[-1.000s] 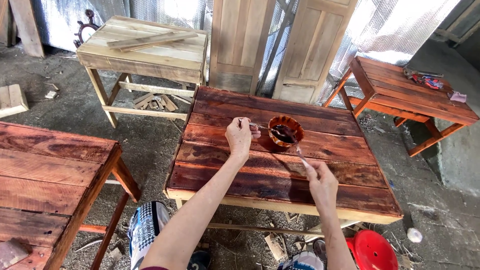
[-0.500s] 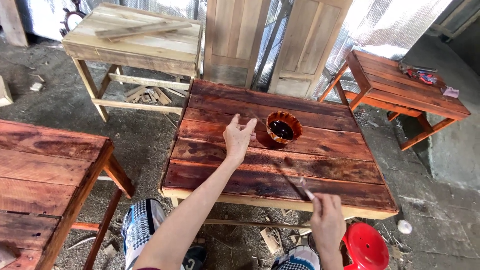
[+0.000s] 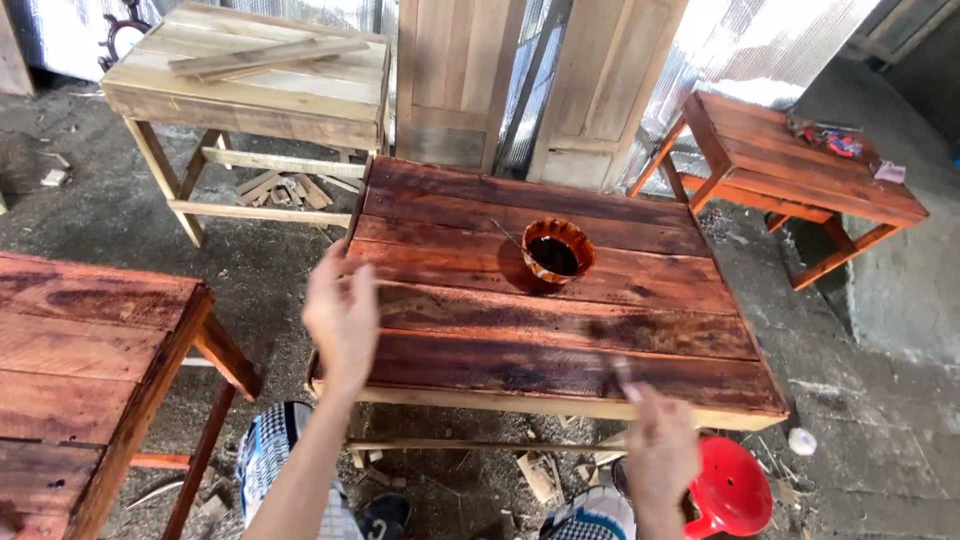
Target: Applying wood stain to a small wooden table using a brush and a finishing block to ensure even coverage.
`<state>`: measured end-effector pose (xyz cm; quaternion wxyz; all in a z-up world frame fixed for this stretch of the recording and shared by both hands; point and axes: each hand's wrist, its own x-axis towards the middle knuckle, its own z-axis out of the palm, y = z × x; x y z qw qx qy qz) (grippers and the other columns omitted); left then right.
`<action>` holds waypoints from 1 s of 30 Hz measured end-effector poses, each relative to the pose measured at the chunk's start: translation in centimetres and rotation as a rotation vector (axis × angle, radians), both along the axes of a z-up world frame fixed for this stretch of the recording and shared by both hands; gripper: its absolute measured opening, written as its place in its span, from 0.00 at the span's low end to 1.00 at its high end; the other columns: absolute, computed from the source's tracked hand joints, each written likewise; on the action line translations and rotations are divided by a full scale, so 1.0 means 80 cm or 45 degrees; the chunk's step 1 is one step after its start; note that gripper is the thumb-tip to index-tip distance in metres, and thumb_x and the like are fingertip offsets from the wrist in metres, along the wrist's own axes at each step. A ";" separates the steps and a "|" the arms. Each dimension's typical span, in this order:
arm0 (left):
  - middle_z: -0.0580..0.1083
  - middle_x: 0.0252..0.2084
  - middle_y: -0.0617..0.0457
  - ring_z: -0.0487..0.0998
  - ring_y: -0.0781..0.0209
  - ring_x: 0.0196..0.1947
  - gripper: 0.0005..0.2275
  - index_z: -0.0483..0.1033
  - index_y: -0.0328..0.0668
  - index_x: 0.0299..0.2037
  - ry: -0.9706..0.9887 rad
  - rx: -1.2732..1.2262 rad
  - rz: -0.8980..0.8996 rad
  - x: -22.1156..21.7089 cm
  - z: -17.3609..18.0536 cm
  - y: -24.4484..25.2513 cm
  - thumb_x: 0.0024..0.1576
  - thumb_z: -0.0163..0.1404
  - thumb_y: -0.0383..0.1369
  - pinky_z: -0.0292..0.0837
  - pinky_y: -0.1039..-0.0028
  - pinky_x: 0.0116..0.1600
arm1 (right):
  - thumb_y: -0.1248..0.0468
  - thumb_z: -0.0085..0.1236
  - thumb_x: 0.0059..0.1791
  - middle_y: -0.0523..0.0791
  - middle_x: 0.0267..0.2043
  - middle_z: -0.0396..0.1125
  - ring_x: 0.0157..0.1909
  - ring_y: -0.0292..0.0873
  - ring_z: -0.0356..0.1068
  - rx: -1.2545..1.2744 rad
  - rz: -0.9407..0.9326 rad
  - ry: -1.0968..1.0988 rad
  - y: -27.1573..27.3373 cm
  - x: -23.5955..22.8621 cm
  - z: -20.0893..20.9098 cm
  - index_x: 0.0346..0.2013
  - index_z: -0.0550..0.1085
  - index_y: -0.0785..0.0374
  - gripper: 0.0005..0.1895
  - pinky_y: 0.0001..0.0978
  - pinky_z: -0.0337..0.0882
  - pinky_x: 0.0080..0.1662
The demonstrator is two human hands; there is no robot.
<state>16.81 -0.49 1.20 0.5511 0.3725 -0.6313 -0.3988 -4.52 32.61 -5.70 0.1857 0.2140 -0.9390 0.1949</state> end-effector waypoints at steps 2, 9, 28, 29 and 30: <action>0.78 0.43 0.50 0.74 0.70 0.30 0.15 0.72 0.32 0.59 -0.065 -0.045 0.113 0.023 -0.016 -0.008 0.62 0.49 0.23 0.69 0.86 0.27 | 0.67 0.51 0.55 0.43 0.34 0.67 0.16 0.33 0.51 0.080 0.175 0.256 -0.012 0.003 -0.010 0.47 0.77 0.40 0.14 0.22 0.53 0.16; 0.72 0.49 0.38 0.77 0.53 0.39 0.11 0.78 0.29 0.55 -0.267 -0.156 0.292 0.096 -0.084 -0.035 0.64 0.50 0.26 0.78 0.66 0.40 | 0.49 0.55 0.50 0.34 0.36 0.65 0.32 0.37 0.66 0.143 0.081 0.023 -0.028 0.011 -0.005 0.51 0.77 0.35 0.15 0.31 0.72 0.33; 0.77 0.53 0.42 0.76 0.47 0.56 0.29 0.73 0.47 0.58 0.627 1.136 -0.366 0.082 -0.156 -0.001 0.64 0.30 0.58 0.70 0.50 0.60 | 0.61 0.51 0.53 0.38 0.36 0.68 0.24 0.34 0.55 -0.304 0.220 -0.386 -0.013 0.026 0.015 0.48 0.81 0.38 0.15 0.22 0.58 0.21; 0.77 0.53 0.42 0.76 0.47 0.56 0.29 0.73 0.47 0.58 0.629 1.138 -0.367 0.081 -0.162 -0.003 0.64 0.30 0.58 0.70 0.50 0.60 | 0.61 0.51 0.53 0.38 0.36 0.68 0.24 0.34 0.55 -0.302 0.220 -0.383 -0.014 0.027 0.018 0.48 0.81 0.38 0.15 0.22 0.58 0.21; 0.77 0.52 0.44 0.76 0.48 0.54 0.27 0.74 0.48 0.56 0.651 1.123 -0.364 0.079 -0.169 -0.005 0.65 0.31 0.57 0.71 0.52 0.59 | 0.62 0.52 0.52 0.39 0.37 0.70 0.20 0.32 0.57 -0.143 0.320 -0.256 -0.016 0.027 0.020 0.51 0.78 0.34 0.18 0.21 0.58 0.17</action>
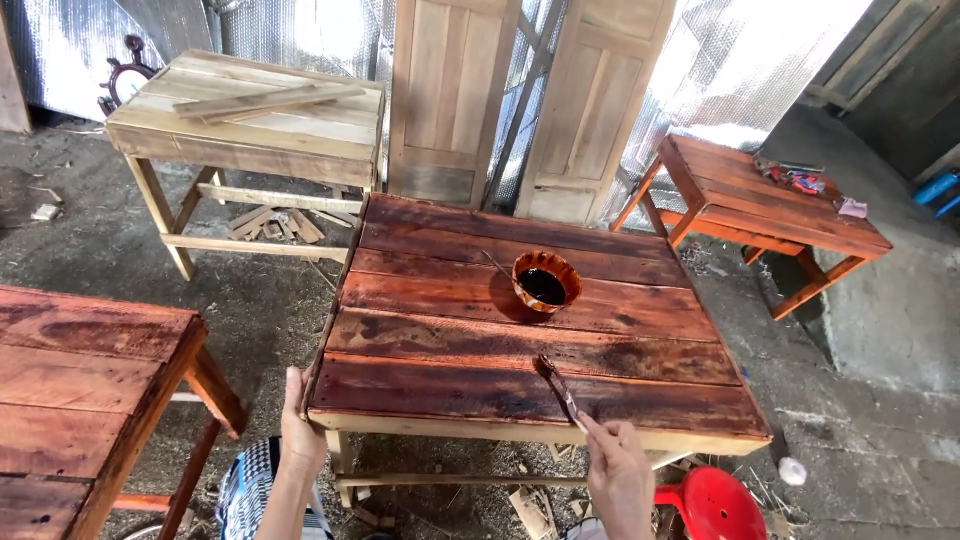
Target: Applying wood stain to a small wooden table using a brush and a finishing block to ensure even coverage.
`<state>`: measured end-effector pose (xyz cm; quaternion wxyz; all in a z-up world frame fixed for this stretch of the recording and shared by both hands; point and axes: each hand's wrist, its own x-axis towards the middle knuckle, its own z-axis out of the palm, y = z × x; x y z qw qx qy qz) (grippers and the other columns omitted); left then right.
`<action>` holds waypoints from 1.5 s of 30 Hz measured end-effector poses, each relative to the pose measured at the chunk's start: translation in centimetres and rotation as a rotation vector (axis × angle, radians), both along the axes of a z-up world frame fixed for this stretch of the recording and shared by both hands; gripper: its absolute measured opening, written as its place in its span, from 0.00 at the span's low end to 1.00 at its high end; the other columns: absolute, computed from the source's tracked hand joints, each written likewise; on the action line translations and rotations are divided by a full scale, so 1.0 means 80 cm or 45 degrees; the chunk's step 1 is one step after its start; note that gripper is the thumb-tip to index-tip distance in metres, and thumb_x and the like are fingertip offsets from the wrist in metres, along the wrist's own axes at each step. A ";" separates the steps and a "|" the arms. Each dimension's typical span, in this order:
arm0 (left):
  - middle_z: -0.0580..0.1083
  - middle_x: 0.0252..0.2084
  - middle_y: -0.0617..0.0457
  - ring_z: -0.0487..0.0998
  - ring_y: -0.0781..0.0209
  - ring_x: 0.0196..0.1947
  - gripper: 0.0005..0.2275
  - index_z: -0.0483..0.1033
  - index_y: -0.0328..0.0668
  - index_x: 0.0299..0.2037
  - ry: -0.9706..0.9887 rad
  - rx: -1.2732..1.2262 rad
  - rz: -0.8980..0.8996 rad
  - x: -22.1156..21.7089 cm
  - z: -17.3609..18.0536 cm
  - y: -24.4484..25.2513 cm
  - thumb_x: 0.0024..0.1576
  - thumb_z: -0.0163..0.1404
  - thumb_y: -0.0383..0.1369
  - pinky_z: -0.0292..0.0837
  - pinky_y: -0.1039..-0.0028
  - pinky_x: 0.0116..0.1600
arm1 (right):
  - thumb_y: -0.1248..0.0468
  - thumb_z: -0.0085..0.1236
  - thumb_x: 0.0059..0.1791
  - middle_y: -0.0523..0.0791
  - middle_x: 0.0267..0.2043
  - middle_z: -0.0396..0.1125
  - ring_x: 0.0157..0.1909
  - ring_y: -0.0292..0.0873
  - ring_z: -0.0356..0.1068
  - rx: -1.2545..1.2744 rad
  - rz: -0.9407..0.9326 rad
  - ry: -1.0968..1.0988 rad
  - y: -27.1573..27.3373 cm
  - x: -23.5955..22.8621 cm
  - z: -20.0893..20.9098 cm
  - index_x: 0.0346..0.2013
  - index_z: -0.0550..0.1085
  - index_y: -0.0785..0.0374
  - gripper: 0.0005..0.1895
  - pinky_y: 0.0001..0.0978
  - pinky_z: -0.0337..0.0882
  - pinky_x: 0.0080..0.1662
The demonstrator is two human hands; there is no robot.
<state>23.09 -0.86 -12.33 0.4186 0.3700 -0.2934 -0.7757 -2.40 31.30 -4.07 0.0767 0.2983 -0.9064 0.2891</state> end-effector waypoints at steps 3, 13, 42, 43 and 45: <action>0.78 0.50 0.45 0.77 0.50 0.53 0.26 0.75 0.49 0.53 0.016 -0.009 0.005 0.002 -0.007 -0.001 0.66 0.32 0.57 0.71 0.54 0.58 | 0.59 0.54 0.51 0.40 0.40 0.69 0.18 0.33 0.58 0.145 -0.127 0.075 0.009 -0.039 -0.023 0.54 0.76 0.36 0.17 0.23 0.60 0.16; 0.77 0.49 0.45 0.77 0.52 0.48 0.22 0.73 0.43 0.58 0.151 0.163 0.097 -0.002 -0.004 0.001 0.68 0.38 0.51 0.71 0.61 0.53 | 0.58 0.65 0.47 0.41 0.27 0.64 0.25 0.36 0.58 -1.073 -0.584 -0.862 -0.014 -0.006 -0.013 0.29 0.74 0.58 0.10 0.29 0.59 0.28; 0.78 0.49 0.52 0.77 0.56 0.48 0.20 0.76 0.48 0.55 0.121 0.105 0.158 -0.007 -0.040 -0.015 0.69 0.38 0.51 0.71 0.63 0.51 | 0.47 0.53 0.46 0.37 0.53 0.69 0.48 0.47 0.74 0.365 -0.439 0.049 0.041 -0.082 -0.076 0.49 0.78 0.32 0.17 0.42 0.74 0.46; 0.78 0.48 0.53 0.76 0.55 0.48 0.21 0.76 0.50 0.55 0.066 0.131 0.164 -0.011 -0.036 -0.013 0.68 0.38 0.53 0.71 0.62 0.51 | 0.48 0.44 0.52 0.41 0.48 0.67 0.47 0.56 0.74 0.399 -0.649 -0.178 0.057 -0.052 0.008 0.50 0.78 0.28 0.17 0.51 0.71 0.46; 0.77 0.51 0.53 0.76 0.56 0.50 0.21 0.75 0.47 0.57 0.154 0.108 0.172 -0.015 -0.050 -0.021 0.68 0.39 0.52 0.71 0.64 0.53 | 0.60 0.49 0.43 0.42 0.45 0.68 0.42 0.51 0.74 0.332 -0.417 -0.148 0.039 -0.051 -0.056 0.40 0.76 0.41 0.14 0.45 0.73 0.43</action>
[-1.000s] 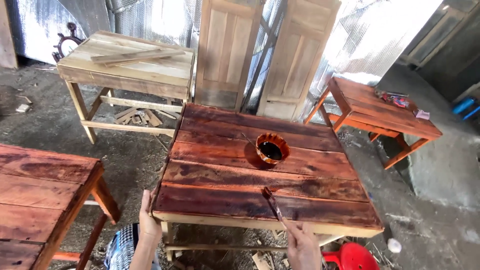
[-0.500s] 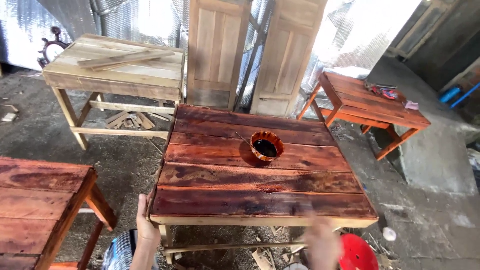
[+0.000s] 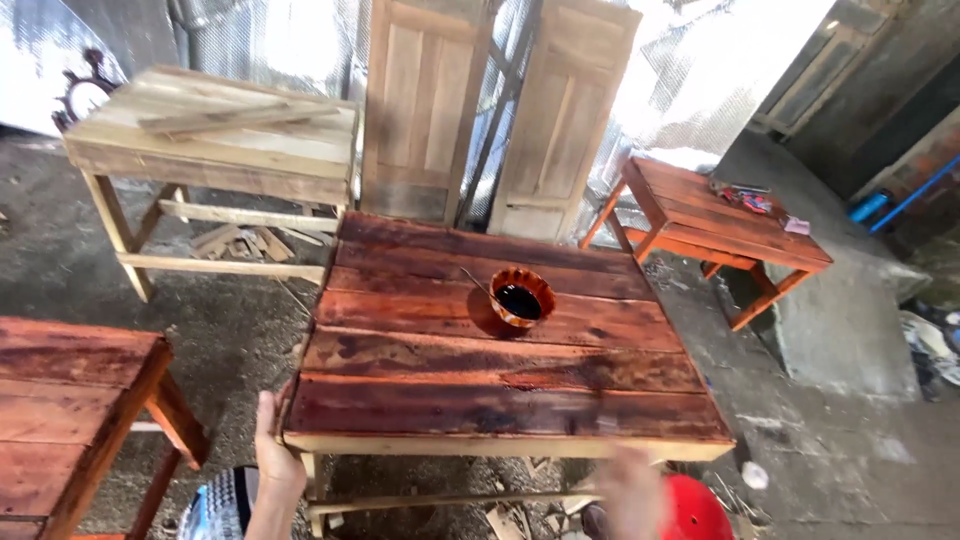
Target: Applying wood stain to a small wooden table using a brush and a finishing block to ensure even coverage.
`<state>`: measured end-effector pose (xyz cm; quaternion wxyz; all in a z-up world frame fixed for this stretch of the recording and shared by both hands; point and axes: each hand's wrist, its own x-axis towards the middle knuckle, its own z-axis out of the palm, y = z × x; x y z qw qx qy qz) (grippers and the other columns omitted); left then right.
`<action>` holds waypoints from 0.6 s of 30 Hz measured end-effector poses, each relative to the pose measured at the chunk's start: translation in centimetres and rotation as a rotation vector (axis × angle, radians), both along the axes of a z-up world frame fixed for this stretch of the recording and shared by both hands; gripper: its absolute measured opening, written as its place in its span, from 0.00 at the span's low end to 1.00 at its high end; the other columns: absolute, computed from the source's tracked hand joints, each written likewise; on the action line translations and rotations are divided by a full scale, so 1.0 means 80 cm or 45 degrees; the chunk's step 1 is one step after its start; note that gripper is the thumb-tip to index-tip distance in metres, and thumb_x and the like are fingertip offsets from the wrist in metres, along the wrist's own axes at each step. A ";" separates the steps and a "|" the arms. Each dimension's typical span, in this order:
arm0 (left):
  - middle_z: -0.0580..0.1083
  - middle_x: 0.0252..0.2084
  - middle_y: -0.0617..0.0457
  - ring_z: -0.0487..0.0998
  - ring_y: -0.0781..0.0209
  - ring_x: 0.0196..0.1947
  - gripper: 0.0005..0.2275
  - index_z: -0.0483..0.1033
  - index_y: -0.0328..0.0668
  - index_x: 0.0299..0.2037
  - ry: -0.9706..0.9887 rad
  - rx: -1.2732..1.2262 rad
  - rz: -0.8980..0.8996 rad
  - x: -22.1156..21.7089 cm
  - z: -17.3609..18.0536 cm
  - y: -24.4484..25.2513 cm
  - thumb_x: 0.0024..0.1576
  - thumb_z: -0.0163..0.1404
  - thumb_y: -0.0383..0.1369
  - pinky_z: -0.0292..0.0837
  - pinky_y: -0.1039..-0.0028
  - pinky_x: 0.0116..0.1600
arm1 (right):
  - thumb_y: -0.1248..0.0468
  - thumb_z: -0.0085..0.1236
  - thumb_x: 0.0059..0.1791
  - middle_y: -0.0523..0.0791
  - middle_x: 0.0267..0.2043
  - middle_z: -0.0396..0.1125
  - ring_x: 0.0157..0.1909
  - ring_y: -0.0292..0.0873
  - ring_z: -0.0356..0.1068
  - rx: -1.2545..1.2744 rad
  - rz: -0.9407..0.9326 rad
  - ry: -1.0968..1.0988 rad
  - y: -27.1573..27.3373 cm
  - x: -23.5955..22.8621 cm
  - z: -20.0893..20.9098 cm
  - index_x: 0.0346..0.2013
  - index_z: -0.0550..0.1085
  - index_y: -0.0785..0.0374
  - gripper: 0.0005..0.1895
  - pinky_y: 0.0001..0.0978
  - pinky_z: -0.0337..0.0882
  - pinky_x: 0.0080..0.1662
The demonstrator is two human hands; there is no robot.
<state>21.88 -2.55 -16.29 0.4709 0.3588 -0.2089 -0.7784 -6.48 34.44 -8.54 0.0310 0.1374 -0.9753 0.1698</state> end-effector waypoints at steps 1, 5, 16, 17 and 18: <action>0.76 0.54 0.54 0.76 0.58 0.53 0.22 0.74 0.45 0.59 0.077 -0.032 0.015 -0.001 -0.008 -0.002 0.67 0.39 0.51 0.71 0.66 0.56 | 0.71 0.54 0.35 0.42 0.42 0.68 0.36 0.46 0.74 -0.089 0.231 0.008 -0.005 0.002 -0.033 0.31 0.75 0.54 0.12 0.39 0.74 0.40; 0.75 0.54 0.50 0.75 0.54 0.54 0.23 0.72 0.46 0.61 0.123 0.007 -0.031 -0.002 0.013 0.004 0.67 0.38 0.52 0.71 0.61 0.56 | 0.59 0.56 0.48 0.33 0.30 0.65 0.24 0.31 0.62 -0.389 0.598 0.004 -0.064 0.077 0.000 0.52 0.78 0.46 0.17 0.20 0.73 0.25; 0.76 0.54 0.50 0.75 0.54 0.53 0.22 0.73 0.46 0.59 0.181 0.015 0.013 0.002 0.016 0.005 0.66 0.41 0.51 0.71 0.61 0.56 | 0.63 0.52 0.51 0.39 0.36 0.63 0.20 0.33 0.59 -0.253 0.717 0.133 -0.167 0.163 0.020 0.52 0.75 0.59 0.14 0.21 0.62 0.20; 0.76 0.54 0.50 0.75 0.54 0.53 0.22 0.73 0.46 0.59 0.181 0.007 0.018 0.003 0.021 0.003 0.66 0.41 0.51 0.71 0.61 0.56 | 0.63 0.52 0.51 0.39 0.36 0.63 0.20 0.33 0.59 -0.262 0.723 0.134 -0.149 0.123 0.021 0.52 0.75 0.59 0.14 0.21 0.62 0.20; 0.75 0.55 0.49 0.74 0.53 0.54 0.22 0.72 0.44 0.60 0.179 -0.012 -0.005 0.003 0.023 0.005 0.66 0.39 0.50 0.70 0.60 0.57 | 0.64 0.46 0.51 0.44 0.45 0.61 0.33 0.40 0.65 0.114 0.528 0.032 -0.127 0.084 0.021 0.56 0.68 0.49 0.18 0.31 0.69 0.31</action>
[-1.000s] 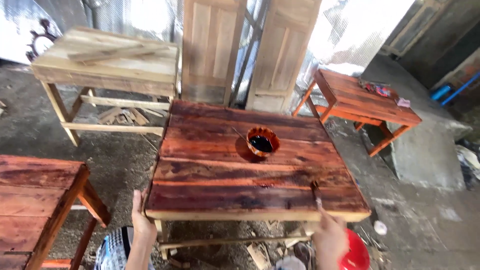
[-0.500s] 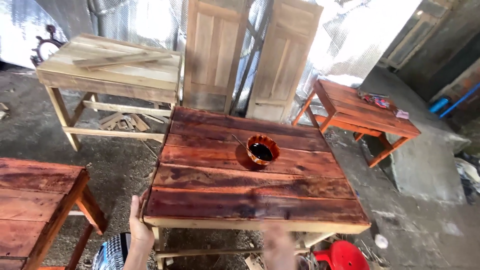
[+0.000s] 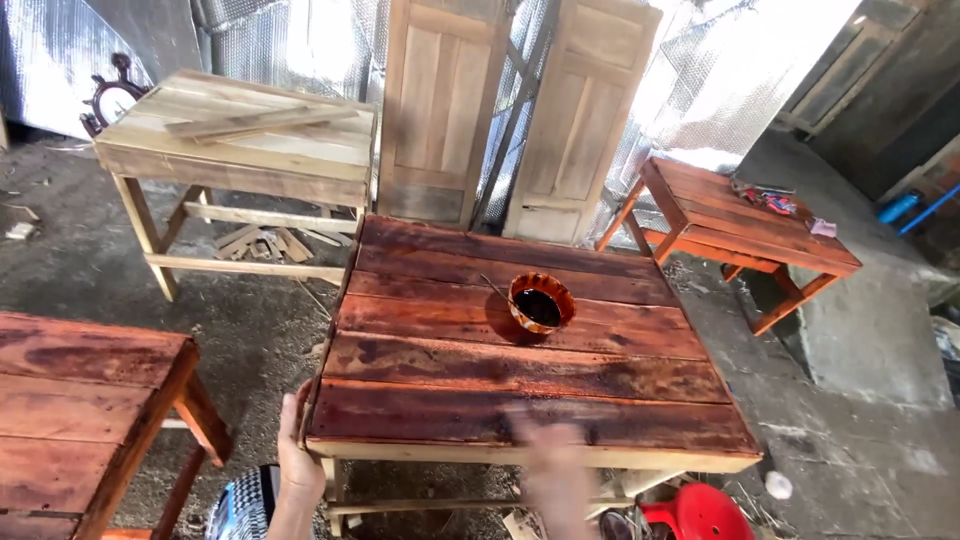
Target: Applying wood stain to a small wooden table using a brush and a finishing block to ensure even coverage.
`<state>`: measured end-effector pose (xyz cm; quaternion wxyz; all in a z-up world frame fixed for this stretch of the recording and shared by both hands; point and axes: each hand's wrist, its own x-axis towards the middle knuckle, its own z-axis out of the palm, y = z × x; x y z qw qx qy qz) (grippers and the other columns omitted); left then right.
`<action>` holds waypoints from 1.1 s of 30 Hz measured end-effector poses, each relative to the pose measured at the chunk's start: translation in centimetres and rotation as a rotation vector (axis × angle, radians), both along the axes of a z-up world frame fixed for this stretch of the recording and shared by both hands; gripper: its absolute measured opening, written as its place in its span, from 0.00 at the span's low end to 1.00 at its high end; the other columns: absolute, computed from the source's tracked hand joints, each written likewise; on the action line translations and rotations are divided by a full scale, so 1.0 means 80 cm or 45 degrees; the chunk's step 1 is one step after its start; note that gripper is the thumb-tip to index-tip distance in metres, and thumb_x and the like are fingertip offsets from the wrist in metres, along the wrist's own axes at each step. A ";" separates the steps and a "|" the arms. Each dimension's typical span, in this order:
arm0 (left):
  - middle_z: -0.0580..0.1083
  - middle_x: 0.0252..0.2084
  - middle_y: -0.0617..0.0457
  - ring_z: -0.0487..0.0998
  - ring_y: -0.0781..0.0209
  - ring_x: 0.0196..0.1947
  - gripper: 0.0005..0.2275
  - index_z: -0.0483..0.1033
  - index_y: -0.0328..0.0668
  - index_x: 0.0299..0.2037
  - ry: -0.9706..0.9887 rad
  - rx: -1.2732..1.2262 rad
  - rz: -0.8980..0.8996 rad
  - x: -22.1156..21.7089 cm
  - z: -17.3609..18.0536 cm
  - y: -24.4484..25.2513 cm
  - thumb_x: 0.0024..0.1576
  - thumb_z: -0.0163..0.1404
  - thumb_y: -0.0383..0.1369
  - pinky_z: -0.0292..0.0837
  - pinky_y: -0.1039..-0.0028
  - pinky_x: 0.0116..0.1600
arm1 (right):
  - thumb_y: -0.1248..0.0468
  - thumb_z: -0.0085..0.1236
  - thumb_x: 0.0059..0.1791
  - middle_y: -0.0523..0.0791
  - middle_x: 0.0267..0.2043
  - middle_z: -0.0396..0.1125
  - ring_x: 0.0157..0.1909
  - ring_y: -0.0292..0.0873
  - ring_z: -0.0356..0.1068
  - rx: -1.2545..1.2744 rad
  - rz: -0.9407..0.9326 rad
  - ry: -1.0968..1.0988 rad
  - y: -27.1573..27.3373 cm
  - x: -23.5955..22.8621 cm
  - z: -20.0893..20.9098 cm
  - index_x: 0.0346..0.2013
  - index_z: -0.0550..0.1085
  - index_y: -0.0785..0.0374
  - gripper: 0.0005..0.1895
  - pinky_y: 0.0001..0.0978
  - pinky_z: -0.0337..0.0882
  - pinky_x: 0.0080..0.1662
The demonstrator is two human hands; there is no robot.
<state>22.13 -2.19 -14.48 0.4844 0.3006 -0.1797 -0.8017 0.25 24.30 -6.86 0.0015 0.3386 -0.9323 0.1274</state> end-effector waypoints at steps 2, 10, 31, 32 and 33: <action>0.74 0.57 0.48 0.73 0.53 0.55 0.23 0.70 0.43 0.61 0.005 -0.007 -0.022 0.003 0.017 0.005 0.67 0.37 0.50 0.69 0.60 0.58 | 0.65 0.41 0.50 0.48 0.54 0.59 0.46 0.47 0.71 0.389 -0.211 -0.003 0.041 -0.052 0.015 0.61 0.61 0.39 0.25 0.42 0.76 0.42; 0.77 0.51 0.51 0.77 0.56 0.48 0.20 0.73 0.49 0.58 0.113 0.088 0.045 -0.007 -0.014 -0.003 0.65 0.44 0.51 0.73 0.63 0.51 | 0.60 0.49 0.52 0.41 0.32 0.57 0.22 0.45 0.61 -0.411 0.210 -0.054 -0.046 0.093 0.020 0.49 0.78 0.54 0.13 0.40 0.64 0.26; 0.73 0.58 0.52 0.73 0.57 0.55 0.22 0.69 0.49 0.63 -0.221 -0.020 0.044 -0.001 0.006 0.004 0.68 0.35 0.51 0.70 0.63 0.55 | 0.49 0.37 0.57 0.40 0.28 0.64 0.27 0.39 0.64 -0.351 -0.337 -0.114 0.021 -0.073 0.021 0.38 0.74 0.54 0.19 0.32 0.68 0.33; 0.73 0.58 0.52 0.73 0.57 0.55 0.22 0.69 0.49 0.63 -0.215 -0.030 0.050 -0.003 0.009 0.003 0.68 0.35 0.51 0.70 0.63 0.55 | 0.49 0.37 0.57 0.40 0.28 0.64 0.27 0.39 0.64 -0.363 -0.330 -0.111 0.016 -0.068 0.022 0.38 0.74 0.54 0.19 0.32 0.68 0.33; 0.72 0.58 0.53 0.73 0.57 0.54 0.21 0.69 0.50 0.63 -0.186 -0.019 0.041 -0.004 0.012 0.001 0.68 0.35 0.50 0.70 0.63 0.55 | 0.60 0.43 0.54 0.42 0.35 0.67 0.22 0.36 0.61 -0.316 -0.153 -0.026 0.011 -0.064 0.023 0.42 0.76 0.52 0.12 0.26 0.66 0.25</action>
